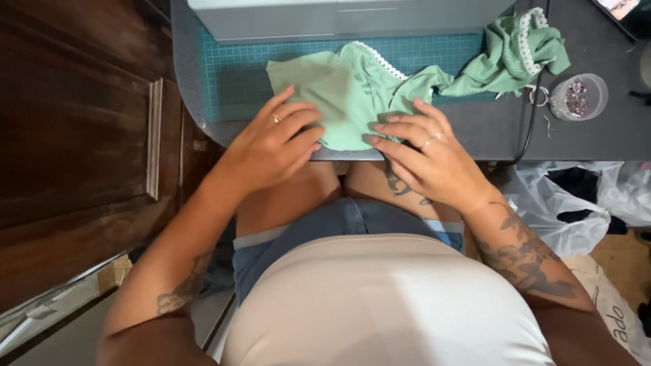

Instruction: Pinning the edges of a light green fabric piece to prepare it for sewing at an alteration workstation.

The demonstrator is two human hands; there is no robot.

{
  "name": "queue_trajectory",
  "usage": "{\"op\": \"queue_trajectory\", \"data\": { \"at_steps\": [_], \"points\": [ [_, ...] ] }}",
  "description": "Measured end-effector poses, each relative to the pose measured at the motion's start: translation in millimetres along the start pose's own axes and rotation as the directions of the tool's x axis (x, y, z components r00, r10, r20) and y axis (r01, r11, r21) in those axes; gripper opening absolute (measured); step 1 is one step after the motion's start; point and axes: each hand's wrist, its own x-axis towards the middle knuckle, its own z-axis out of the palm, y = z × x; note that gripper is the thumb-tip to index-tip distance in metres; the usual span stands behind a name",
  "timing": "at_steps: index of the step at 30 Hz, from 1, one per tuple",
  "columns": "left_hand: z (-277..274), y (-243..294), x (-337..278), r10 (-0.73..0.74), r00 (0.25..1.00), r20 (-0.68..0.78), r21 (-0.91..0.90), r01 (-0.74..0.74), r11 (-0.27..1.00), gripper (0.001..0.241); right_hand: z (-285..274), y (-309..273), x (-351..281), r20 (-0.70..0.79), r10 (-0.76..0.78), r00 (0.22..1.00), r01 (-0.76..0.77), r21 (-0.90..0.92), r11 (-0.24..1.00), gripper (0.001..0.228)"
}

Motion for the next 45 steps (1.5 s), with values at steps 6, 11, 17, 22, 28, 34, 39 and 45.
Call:
{"op": "queue_trajectory", "data": {
  "at_steps": [6,11,17,22,28,34,39,45],
  "points": [
    [3,1,3,0.016,0.999,0.044,0.008,-0.016,1.000,0.006,6,14,-3,0.055,0.027,0.998,-0.025,-0.042,0.999,0.022],
    [25,-13,-4,-0.054,0.998,-0.015,-0.124,0.052,0.991,0.014,11,30,1,-0.036,0.228,0.973,-0.216,0.208,0.954,0.037],
    [-25,-16,60,-0.607,0.667,0.433,-0.575,0.723,0.383,0.004,-41,45,48,0.472,0.480,0.739,-0.673,0.532,0.514,0.053],
    [-19,-34,79,-0.666,0.558,0.496,-0.669,0.734,0.116,0.011,-52,61,67,0.562,0.506,0.654,-0.754,0.430,0.497,0.048],
    [-12,-28,72,-0.630,0.515,0.581,-0.604,0.792,0.090,0.026,-48,62,58,0.485,0.513,0.709,-0.705,0.461,0.539,0.045],
    [-17,-13,59,-0.621,0.671,0.404,-0.617,0.702,0.357,0.032,-49,52,46,0.444,0.521,0.729,-0.684,0.448,0.576,0.045],
    [-18,-2,57,-0.566,0.796,0.214,-0.597,0.565,0.570,0.034,-44,48,43,0.423,0.468,0.776,-0.607,0.299,0.737,0.044],
    [-17,2,54,-0.468,0.879,0.090,-0.604,0.421,0.676,0.036,-14,28,57,0.217,0.193,0.957,-0.261,0.352,0.899,0.045]
  ]
}}
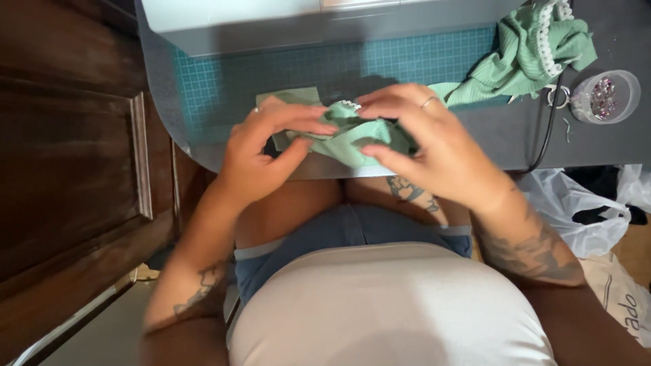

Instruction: Pinning the edges of a light green fabric piece to prepare it for sewing at an alteration workstation.

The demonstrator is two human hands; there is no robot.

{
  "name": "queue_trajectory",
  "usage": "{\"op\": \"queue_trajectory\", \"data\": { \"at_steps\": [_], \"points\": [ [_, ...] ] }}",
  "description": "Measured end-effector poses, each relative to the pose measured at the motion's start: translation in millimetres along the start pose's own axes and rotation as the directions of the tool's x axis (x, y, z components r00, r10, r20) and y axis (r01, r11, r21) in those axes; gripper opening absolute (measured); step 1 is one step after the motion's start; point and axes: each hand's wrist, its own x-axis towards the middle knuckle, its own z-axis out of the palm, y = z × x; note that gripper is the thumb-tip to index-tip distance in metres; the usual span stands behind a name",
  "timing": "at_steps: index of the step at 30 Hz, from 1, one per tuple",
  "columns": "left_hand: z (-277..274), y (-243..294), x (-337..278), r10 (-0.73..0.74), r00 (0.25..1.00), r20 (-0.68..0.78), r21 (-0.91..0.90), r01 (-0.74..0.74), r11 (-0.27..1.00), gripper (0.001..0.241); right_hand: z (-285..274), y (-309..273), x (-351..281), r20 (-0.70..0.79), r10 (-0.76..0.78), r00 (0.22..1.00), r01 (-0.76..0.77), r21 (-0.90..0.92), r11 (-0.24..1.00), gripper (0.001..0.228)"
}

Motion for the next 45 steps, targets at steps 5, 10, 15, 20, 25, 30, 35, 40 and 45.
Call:
{"op": "queue_trajectory", "data": {
  "at_steps": [5,10,15,20,25,30,35,40,45],
  "points": [
    [2,-3,-7,0.053,0.995,-0.079,0.029,-0.051,0.998,0.034,17,-8,2,-0.065,0.014,0.998,-0.013,0.006,1.000,0.012],
    [2,-3,-11,0.049,0.994,-0.093,0.001,-0.049,0.999,0.034,20,-10,-6,-0.078,0.019,0.997,-0.019,0.000,1.000,0.009],
    [3,-1,-11,0.044,0.995,-0.093,-0.010,-0.045,0.999,0.032,26,-4,-13,-0.086,0.025,0.996,-0.023,0.024,0.999,0.021],
    [3,-3,-12,0.030,0.993,-0.113,-0.016,-0.032,0.999,0.030,23,-6,-18,-0.112,-0.020,0.994,0.021,0.006,1.000,0.011],
    [4,0,-9,0.036,0.992,-0.117,-0.022,-0.039,0.999,0.030,21,-10,-18,-0.118,-0.130,0.984,0.122,-0.079,0.989,0.009],
    [5,2,-8,0.051,0.991,-0.123,-0.023,-0.054,0.998,0.031,23,-8,-19,-0.093,-0.139,0.986,0.126,-0.131,0.983,0.012],
    [4,3,-7,0.041,0.993,-0.111,-0.031,-0.044,0.999,0.031,27,-4,-20,-0.114,-0.125,0.986,0.110,-0.130,0.985,0.019],
    [4,4,-7,-0.065,0.993,-0.098,-0.085,0.057,0.995,0.032,32,2,-21,-0.208,-0.119,0.971,0.117,-0.020,0.993,0.019],
    [8,-1,-8,-0.233,0.965,-0.123,-0.188,0.208,0.960,0.033,18,-13,-22,-0.313,0.167,0.935,-0.106,0.202,0.974,0.010]
  ]
}}
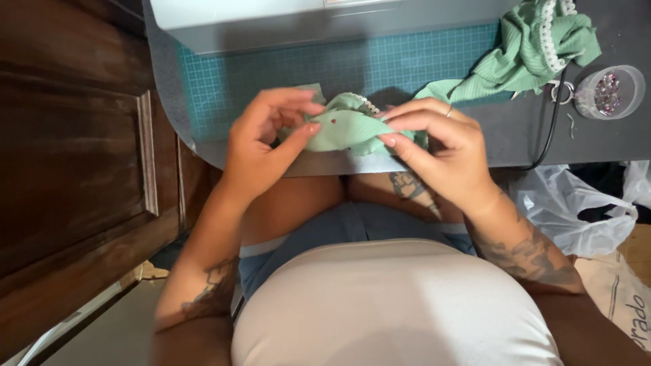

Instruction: Pinning the edges of a light green fabric piece to prepare it for sewing at an alteration workstation.

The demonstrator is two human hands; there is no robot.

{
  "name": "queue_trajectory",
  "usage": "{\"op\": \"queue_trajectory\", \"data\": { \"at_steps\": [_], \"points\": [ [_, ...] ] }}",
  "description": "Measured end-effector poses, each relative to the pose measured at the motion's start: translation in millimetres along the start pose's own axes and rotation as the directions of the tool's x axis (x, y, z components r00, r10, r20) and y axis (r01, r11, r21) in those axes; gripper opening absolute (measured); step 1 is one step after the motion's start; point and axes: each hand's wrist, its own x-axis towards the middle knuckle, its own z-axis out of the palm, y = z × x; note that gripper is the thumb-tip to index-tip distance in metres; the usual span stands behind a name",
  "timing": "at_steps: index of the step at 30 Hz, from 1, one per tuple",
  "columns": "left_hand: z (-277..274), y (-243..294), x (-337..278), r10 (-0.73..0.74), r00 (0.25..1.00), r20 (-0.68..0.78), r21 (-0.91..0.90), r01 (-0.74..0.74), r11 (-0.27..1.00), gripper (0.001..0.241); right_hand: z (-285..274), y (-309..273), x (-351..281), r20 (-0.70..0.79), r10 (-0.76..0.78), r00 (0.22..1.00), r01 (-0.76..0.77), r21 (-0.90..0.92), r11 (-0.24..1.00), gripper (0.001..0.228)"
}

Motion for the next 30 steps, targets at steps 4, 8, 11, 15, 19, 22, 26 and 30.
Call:
{"op": "queue_trajectory", "data": {
  "at_steps": [4,8,11,15,19,22,26,30],
  "points": [
    [1,-4,0,-0.053,0.996,0.066,0.036,0.050,0.998,0.021,-5,-4,3,0.018,0.181,0.983,-0.182,0.098,0.979,0.009],
    [2,4,3,0.077,0.988,0.134,0.150,-0.097,0.984,0.009,-9,-8,3,0.019,0.209,0.978,-0.210,0.132,0.969,0.008],
    [5,2,1,0.106,0.983,0.150,0.104,-0.123,0.987,0.012,-10,-11,4,0.009,0.111,0.994,-0.111,0.065,0.992,0.006],
    [9,5,-1,0.120,0.975,0.186,0.130,-0.146,0.981,0.019,-10,-12,-1,0.008,0.038,0.999,-0.038,0.026,0.999,0.008],
    [21,5,-6,0.258,0.957,0.129,0.392,-0.288,0.874,0.030,-10,-14,-5,-0.010,0.028,1.000,-0.029,-0.041,0.999,0.007],
    [27,9,-8,0.280,0.953,0.112,0.465,-0.300,0.833,0.031,-10,-11,-10,-0.018,0.028,0.999,-0.029,-0.054,0.998,0.006],
    [31,8,-6,0.313,0.943,0.115,0.514,-0.326,0.794,0.030,-12,-11,-12,-0.018,0.023,1.000,-0.024,-0.064,0.998,0.006],
    [34,10,-5,0.257,0.962,0.096,0.457,-0.272,0.847,0.034,-13,-11,-12,-0.022,0.002,1.000,-0.003,-0.051,0.999,0.006]
  ]
}}
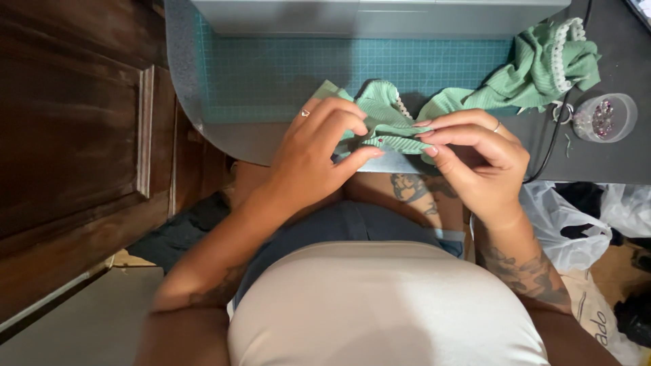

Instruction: Pinning the edges of a light green fabric piece to prepare it for sewing at an alteration workstation.

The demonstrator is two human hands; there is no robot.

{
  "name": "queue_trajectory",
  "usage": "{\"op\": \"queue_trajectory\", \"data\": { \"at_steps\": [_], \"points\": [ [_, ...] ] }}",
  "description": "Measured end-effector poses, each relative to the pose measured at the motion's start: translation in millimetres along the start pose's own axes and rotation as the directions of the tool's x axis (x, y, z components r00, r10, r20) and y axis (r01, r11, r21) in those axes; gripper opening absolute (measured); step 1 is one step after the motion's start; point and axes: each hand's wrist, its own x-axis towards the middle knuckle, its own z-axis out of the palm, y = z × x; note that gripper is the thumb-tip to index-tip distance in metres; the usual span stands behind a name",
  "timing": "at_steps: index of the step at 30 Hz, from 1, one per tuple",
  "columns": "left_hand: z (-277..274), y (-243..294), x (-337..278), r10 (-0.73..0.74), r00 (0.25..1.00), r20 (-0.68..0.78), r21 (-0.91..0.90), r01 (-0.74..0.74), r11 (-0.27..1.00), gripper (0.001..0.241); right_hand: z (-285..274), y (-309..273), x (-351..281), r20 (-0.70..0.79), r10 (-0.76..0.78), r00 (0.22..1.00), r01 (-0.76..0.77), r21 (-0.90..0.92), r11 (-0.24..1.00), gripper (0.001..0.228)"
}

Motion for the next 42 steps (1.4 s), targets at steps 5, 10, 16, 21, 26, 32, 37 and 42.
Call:
{"op": "queue_trajectory", "data": {
  "at_steps": [5,10,16,21,26,32,37,42],
  "points": [
    [3,2,-1,0.034,0.999,-0.025,-0.002,-0.035,0.999,0.026,-1,2,-1,-0.010,0.003,1.000,-0.004,-0.024,1.000,0.007],
    [-9,1,0,0.055,0.996,-0.070,-0.104,-0.062,0.993,0.023,-7,2,3,-0.015,-0.028,1.000,0.027,-0.041,0.999,0.005],
    [-33,4,4,0.115,0.993,0.027,-0.106,-0.112,0.988,0.018,-19,-3,8,0.057,-0.148,0.987,0.154,-0.125,0.980,0.004],
    [-28,1,3,0.126,0.989,0.076,-0.093,-0.119,0.989,0.014,-17,-8,8,0.068,-0.178,0.982,0.186,-0.134,0.973,0.007],
    [-3,-11,-8,-0.140,0.979,0.147,-0.199,0.168,0.966,0.013,-10,-15,12,0.008,-0.073,0.997,0.073,-0.108,0.991,0.011],
    [6,9,-7,-0.020,0.999,-0.037,-0.261,0.010,0.965,0.032,-11,-26,18,-0.050,-0.012,0.999,0.007,-0.118,0.993,0.010],
    [22,11,-19,0.184,0.973,-0.137,0.061,-0.177,0.982,0.035,-10,-32,20,-0.082,0.011,0.997,-0.020,-0.119,0.993,0.009],
    [33,23,-19,0.275,0.947,-0.165,0.140,-0.254,0.957,0.026,-7,-37,22,-0.093,0.035,0.995,-0.046,-0.123,0.991,0.009]
  ]
}}
